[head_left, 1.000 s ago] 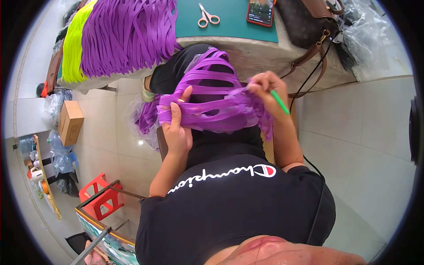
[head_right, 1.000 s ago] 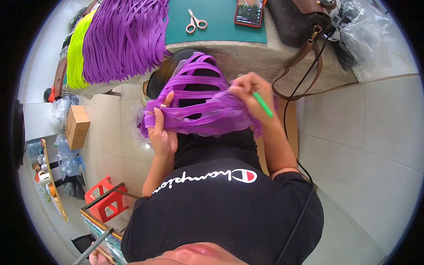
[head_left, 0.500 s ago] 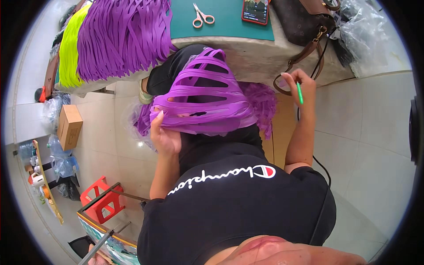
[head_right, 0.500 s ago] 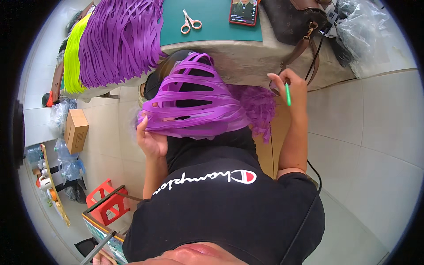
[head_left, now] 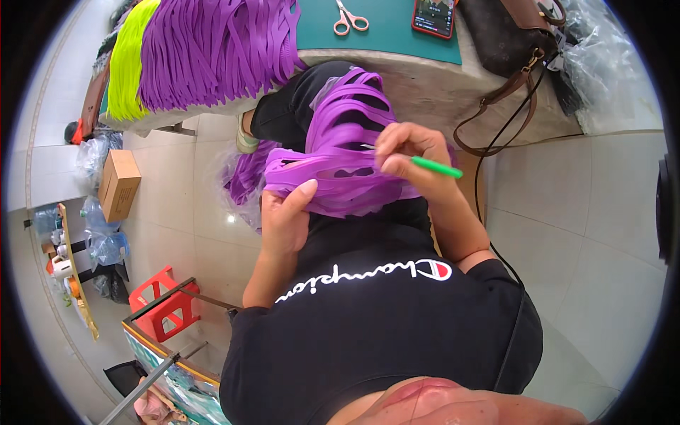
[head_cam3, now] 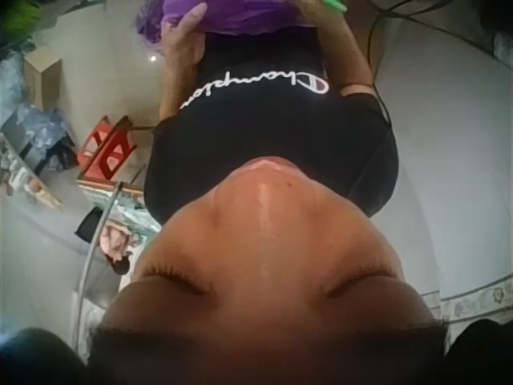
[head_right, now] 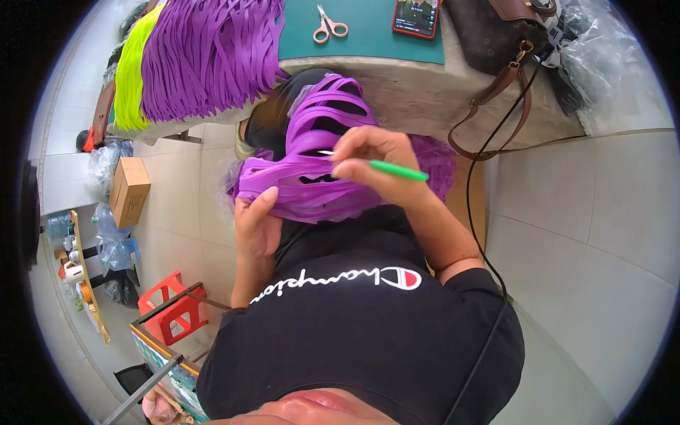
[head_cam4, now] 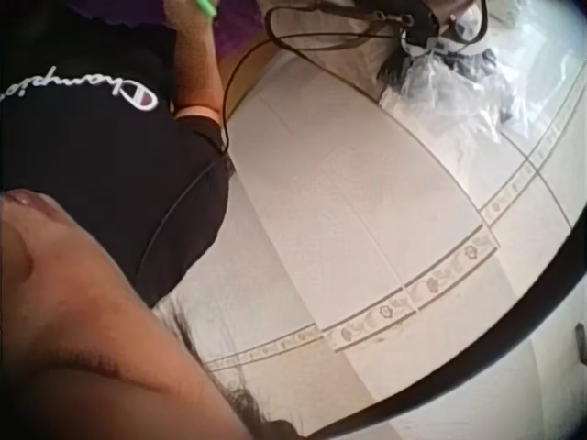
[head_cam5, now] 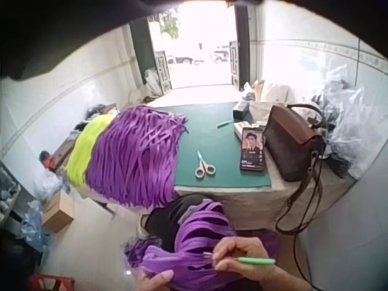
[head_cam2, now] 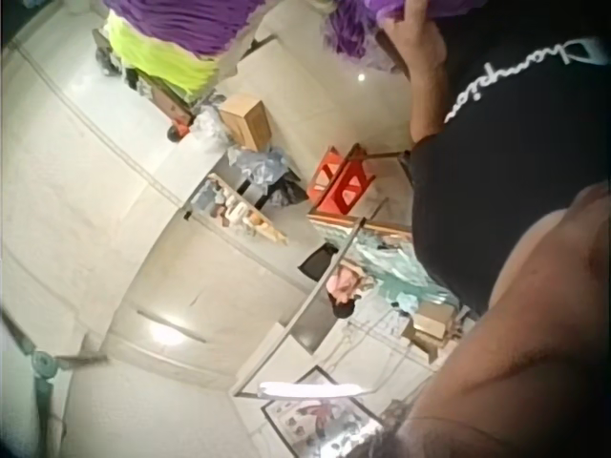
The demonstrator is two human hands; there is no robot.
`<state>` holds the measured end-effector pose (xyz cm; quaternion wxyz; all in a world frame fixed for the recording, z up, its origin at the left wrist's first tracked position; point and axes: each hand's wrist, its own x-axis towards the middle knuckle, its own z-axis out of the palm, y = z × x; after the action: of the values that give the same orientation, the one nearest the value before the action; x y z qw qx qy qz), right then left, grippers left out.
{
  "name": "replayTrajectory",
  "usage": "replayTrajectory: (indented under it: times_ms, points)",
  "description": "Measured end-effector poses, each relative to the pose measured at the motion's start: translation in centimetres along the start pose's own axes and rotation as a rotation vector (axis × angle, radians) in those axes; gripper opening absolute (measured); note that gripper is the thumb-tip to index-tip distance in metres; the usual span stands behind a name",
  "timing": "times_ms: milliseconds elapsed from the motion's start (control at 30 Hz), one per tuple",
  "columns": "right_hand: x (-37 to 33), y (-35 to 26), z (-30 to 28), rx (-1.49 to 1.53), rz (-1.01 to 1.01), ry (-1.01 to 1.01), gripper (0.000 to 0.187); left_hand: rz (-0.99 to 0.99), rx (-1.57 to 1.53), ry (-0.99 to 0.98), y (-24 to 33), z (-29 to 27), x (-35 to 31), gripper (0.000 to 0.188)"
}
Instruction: The person links strips of silicone fringe using a crochet hook and trims sections with scissors.
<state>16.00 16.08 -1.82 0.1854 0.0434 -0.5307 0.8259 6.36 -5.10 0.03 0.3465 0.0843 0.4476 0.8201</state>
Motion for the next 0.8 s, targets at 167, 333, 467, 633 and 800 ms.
replayTrajectory:
  times_ms: [167, 333, 467, 633, 800]
  points:
    - [0.0, 0.6, 3.1, -0.182, -0.099, -0.105, 0.013, 0.001, 0.067, 0.005, -0.1, 1.1, -0.2, 0.028]
    - [-0.2, 1.4, 4.4, -0.169, -0.06, 0.047, 0.015, 0.03, 0.097, 0.0, -0.8, 1.0, -0.4, 0.028]
    - [-0.3, 1.6, 4.2, -0.203, -0.041, 0.051, 0.015, 0.064, 0.112, 0.001, -1.0, 0.9, -0.4, 0.028]
    - [0.2, 1.0, 4.4, -0.801, -0.407, 0.034, 0.01, 0.102, 0.164, 0.003, -1.3, 0.9, -0.2, 0.029]
    - [0.4, 1.1, 3.7, -0.731, -0.327, 0.142, 0.009, 0.086, 0.149, 0.005, -0.8, 1.4, -0.2, 0.027]
